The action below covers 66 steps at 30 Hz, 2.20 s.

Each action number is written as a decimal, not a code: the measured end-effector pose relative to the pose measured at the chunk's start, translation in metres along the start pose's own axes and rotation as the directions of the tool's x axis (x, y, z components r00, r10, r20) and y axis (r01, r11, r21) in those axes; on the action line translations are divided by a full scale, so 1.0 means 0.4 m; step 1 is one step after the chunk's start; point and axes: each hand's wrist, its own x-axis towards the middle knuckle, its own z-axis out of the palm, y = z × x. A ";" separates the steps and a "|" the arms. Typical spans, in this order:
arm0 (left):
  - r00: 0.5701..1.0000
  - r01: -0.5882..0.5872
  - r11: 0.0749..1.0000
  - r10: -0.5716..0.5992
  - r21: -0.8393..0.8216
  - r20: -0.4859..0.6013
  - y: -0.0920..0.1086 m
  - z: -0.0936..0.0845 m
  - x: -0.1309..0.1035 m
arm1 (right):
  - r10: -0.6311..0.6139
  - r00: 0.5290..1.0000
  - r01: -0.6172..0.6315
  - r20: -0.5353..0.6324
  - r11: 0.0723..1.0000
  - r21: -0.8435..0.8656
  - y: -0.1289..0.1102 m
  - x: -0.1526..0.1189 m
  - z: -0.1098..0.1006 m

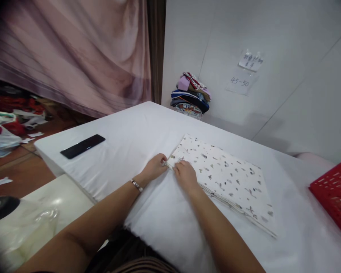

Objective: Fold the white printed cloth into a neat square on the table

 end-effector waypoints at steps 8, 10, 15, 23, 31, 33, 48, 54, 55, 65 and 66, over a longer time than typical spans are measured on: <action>0.996 -0.086 0.996 0.084 0.039 0.042 -0.008 -0.012 0.003 | -0.002 1.000 0.002 0.001 1.000 0.028 -0.005 0.031 0.016; 0.995 -0.090 0.995 0.088 0.048 0.050 -0.008 -0.013 0.004 | 0.003 0.998 -0.001 -0.056 0.999 0.045 -0.004 0.026 0.019; 0.995 -0.082 0.995 0.079 0.058 0.053 -0.004 -0.015 0.004 | -0.076 0.994 0.074 -0.074 0.997 -0.029 -0.007 0.019 0.024; 0.996 -0.061 0.997 0.058 0.043 0.070 -0.002 -0.020 0.006 | -0.061 0.998 0.060 -0.029 0.998 -0.027 -0.002 0.021 0.038; 0.998 -0.050 0.998 0.048 0.046 0.050 -0.007 -0.014 0.008 | 0.084 0.986 -0.059 -0.145 0.984 0.165 0.013 0.014 0.042; 0.997 -0.050 0.998 0.047 0.045 0.058 -0.005 -0.016 0.008 | 0.034 0.988 -0.019 -0.151 0.995 0.095 0.009 0.011 0.042; 0.994 -0.105 0.994 0.106 -0.023 0.038 -0.005 -0.020 0.004 | -0.118 0.985 0.107 -0.124 0.990 -0.091 0.000 0.006 0.035; 0.992 -0.114 0.993 0.115 -0.026 0.047 -0.014 -0.015 0.006 | -0.165 0.985 0.158 -0.040 0.976 -0.148 -0.008 0.005 0.029; 0.992 -0.112 0.993 0.114 -0.026 0.048 -0.013 -0.015 0.007 | -0.164 0.986 0.158 -0.034 0.978 -0.139 -0.009 0.004 0.030; 0.992 -0.120 0.991 0.122 -0.064 0.042 -0.011 -0.021 0.008 | 0.187 0.952 -0.082 -0.242 0.919 0.386 0.018 0.008 0.039; 0.992 -0.119 0.990 0.121 -0.071 0.035 -0.012 -0.020 0.008 | 0.209 0.944 -0.089 -0.254 0.906 0.415 0.019 0.009 0.039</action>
